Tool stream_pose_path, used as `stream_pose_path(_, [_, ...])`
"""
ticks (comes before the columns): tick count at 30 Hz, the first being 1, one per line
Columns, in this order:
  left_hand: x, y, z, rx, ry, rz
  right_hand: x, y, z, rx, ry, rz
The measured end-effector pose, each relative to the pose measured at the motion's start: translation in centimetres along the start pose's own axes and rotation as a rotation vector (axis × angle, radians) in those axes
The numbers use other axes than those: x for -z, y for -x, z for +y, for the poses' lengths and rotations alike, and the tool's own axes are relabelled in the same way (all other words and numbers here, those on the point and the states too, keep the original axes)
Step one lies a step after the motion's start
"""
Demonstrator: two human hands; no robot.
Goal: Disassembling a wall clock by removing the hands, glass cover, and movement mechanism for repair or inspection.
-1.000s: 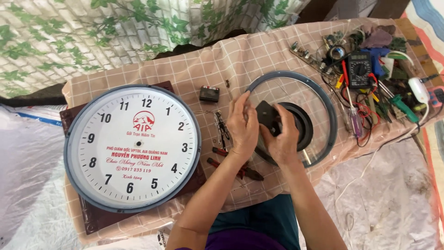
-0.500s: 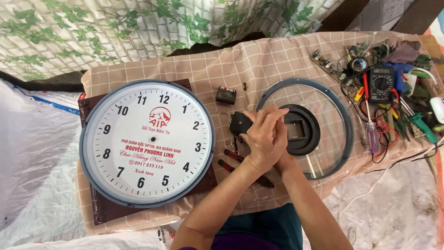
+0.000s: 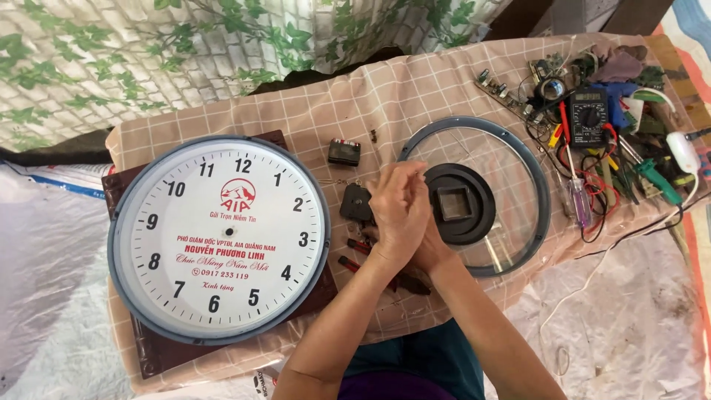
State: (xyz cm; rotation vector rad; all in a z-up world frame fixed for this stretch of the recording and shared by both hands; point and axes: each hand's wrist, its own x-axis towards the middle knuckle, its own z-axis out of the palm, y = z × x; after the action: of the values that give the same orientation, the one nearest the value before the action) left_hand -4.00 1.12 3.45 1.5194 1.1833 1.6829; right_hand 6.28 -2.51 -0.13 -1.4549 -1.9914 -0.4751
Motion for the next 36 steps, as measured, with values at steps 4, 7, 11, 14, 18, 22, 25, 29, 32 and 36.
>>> stream_pose_path(4, [-1.0, 0.7, -1.2, 0.139, 0.165, -0.011, 0.3, 0.0, -0.1, 0.065, 0.068, -0.007])
stream_pose_path(7, [-1.4, 0.8, -1.1, 0.164, 0.093, -0.044, -0.2, 1.0, 0.8, 0.117, 0.085, -0.01])
stream_pose_path(11, [-1.0, 0.8, -0.7, 0.097, -0.03, -0.089, 1.5, 2.8, 3.8, -0.066, 0.033, -0.157])
stream_pose_path(14, [-1.1, 1.1, -1.5, 0.072, -0.063, -0.153, 2.4, 1.9, 4.0, -0.15, -0.019, -0.223])
stream_pose_path(18, [-2.2, 1.9, -3.5, 0.065, -0.148, -0.206, 2.2, -0.6, 6.4, -0.195, -0.191, -0.097])
stream_pose_path(22, [-3.4, 2.7, -3.8, -0.076, -0.415, -0.132, 1.2, -5.4, 4.4, -0.156, -0.163, -0.062])
stream_pose_path(25, [-2.9, 2.6, -2.2, -0.182, -0.446, -0.147, -0.9, -9.2, 1.1, -0.092, -0.347, -0.181])
stream_pose_path(29, [-3.4, 3.2, -2.6, -0.113, -0.296, -0.142, -2.9, -12.8, -1.4, 0.0, -0.332, -0.586])
stream_pose_path(32, [-4.5, 3.9, -2.6, -0.05, -0.163, -0.135, -7.0, -13.0, -0.7, 0.061, -0.271, -0.711])
stream_pose_path(36, [-5.4, 4.6, -3.0, 0.04, 0.035, -0.126, -8.3, -14.0, -1.5, -0.068, -0.385, -0.825])
